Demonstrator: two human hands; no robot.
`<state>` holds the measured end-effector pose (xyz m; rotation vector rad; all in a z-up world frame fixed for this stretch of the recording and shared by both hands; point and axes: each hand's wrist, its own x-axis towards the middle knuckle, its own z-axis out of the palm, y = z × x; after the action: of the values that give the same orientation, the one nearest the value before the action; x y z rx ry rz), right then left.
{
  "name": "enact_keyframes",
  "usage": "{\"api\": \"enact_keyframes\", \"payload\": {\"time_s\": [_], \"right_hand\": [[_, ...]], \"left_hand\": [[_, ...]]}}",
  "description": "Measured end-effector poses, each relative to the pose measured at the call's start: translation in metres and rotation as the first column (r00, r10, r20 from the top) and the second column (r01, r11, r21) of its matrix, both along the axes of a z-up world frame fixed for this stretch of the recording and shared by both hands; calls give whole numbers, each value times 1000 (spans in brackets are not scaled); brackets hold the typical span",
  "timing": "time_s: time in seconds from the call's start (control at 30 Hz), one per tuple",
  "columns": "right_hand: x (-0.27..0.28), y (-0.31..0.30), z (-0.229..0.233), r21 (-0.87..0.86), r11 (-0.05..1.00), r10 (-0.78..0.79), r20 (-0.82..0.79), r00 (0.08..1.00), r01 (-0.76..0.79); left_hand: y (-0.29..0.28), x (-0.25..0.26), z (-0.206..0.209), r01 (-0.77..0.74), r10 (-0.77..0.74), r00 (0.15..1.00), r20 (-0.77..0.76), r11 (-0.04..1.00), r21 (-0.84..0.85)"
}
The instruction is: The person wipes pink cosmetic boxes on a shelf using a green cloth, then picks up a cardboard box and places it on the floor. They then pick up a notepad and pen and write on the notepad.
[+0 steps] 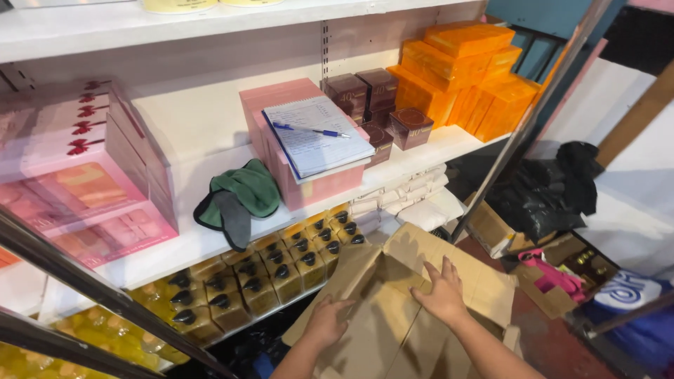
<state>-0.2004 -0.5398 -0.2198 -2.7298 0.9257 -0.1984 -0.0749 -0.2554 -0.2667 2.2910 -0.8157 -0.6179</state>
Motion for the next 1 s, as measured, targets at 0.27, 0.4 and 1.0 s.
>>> {"api": "enact_keyframes", "payload": {"time_s": [0.27, 0.4, 1.0], "right_hand": [[23, -71, 13, 152, 987, 90, -318, 944, -43], [14, -86, -2, 198, 978, 152, -478, 865, -62], [34, -59, -6, 123, 924, 381, -302, 874, -361]], "left_hand": [[-29, -8, -41, -288, 286, 957, 36, 955, 74], [-25, -11, -76, -515, 496, 852, 170, 852, 93], [51, 1, 45, -642, 546, 751, 371, 735, 218]]}}
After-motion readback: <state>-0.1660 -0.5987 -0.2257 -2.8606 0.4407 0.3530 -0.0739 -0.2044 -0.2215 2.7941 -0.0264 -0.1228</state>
